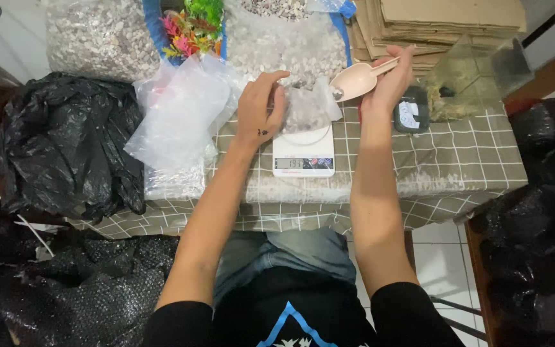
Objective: The person scoops small white stones from a large bag into a small plastic bag and weighs the small bag on a digital scale.
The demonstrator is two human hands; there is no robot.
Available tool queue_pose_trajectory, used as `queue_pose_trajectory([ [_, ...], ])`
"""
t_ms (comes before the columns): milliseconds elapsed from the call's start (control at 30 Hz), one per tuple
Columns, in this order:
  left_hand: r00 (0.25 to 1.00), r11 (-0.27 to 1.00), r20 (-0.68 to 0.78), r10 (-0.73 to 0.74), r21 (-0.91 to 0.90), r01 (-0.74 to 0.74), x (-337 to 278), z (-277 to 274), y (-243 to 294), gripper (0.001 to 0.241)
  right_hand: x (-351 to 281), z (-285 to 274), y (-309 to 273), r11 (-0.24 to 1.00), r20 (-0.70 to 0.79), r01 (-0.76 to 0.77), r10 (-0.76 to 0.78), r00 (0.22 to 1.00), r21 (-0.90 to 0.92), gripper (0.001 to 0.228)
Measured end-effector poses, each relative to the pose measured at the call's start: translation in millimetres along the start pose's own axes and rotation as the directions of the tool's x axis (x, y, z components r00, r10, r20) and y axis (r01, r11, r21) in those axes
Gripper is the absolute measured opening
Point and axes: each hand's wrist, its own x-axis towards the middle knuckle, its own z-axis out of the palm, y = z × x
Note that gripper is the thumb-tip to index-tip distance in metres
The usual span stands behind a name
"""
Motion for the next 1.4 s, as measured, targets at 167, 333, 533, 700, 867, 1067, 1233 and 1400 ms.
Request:
queue_pose_trajectory([
  [167,1.0,1.0,0.0,-0.017,-0.002,0.017,0,-1,2,0.024,4,-1,7,0.999,0.046,0.043,-0.044,0.998,0.007,0.048],
  [333,1.0,1.0,-0.016,-0.002,0.005,0.002,0,0,2,0.023,-6,2,0,0.999,0.046,0.035,-0.035,0.998,-0.005,0.048],
  [533,1.0,1.0,-0.006,-0.025,0.011,0.025,-1,2,1,0.024,-2,1,0,0.993,-0.005,0.121,-0.121,0.993,0.011,0.044],
  [700,0.997,0.998,-0.036,-0.063,0.025,0.064,1,-1,6,0.023,-7,3,-7,0.981,-0.075,0.18,-0.175,0.982,0.067,0.044],
  [867,0.962,0.957,-0.271,-0.04,0.266,0.115,5,2,-2,0.019,16,12,2,0.952,0.041,0.302,-0.304,0.952,0.041,0.042],
  [1067,0.941,0.9,-0.32,-0.11,0.37,0.231,3,5,-1,0.024,1,78,-9,0.895,0.641,0.405,-0.2,0.741,-0.189,0.028],
  [1233,0.938,0.896,-0.323,-0.122,0.372,0.245,2,5,-7,0.027,-8,82,-8,0.683,0.725,0.637,-0.227,0.651,-0.357,0.034],
  [1400,0.957,0.892,-0.274,-0.101,0.401,0.209,1,5,-6,0.026,0,23,5,0.677,0.571,0.709,-0.509,0.644,-0.196,0.033],
])
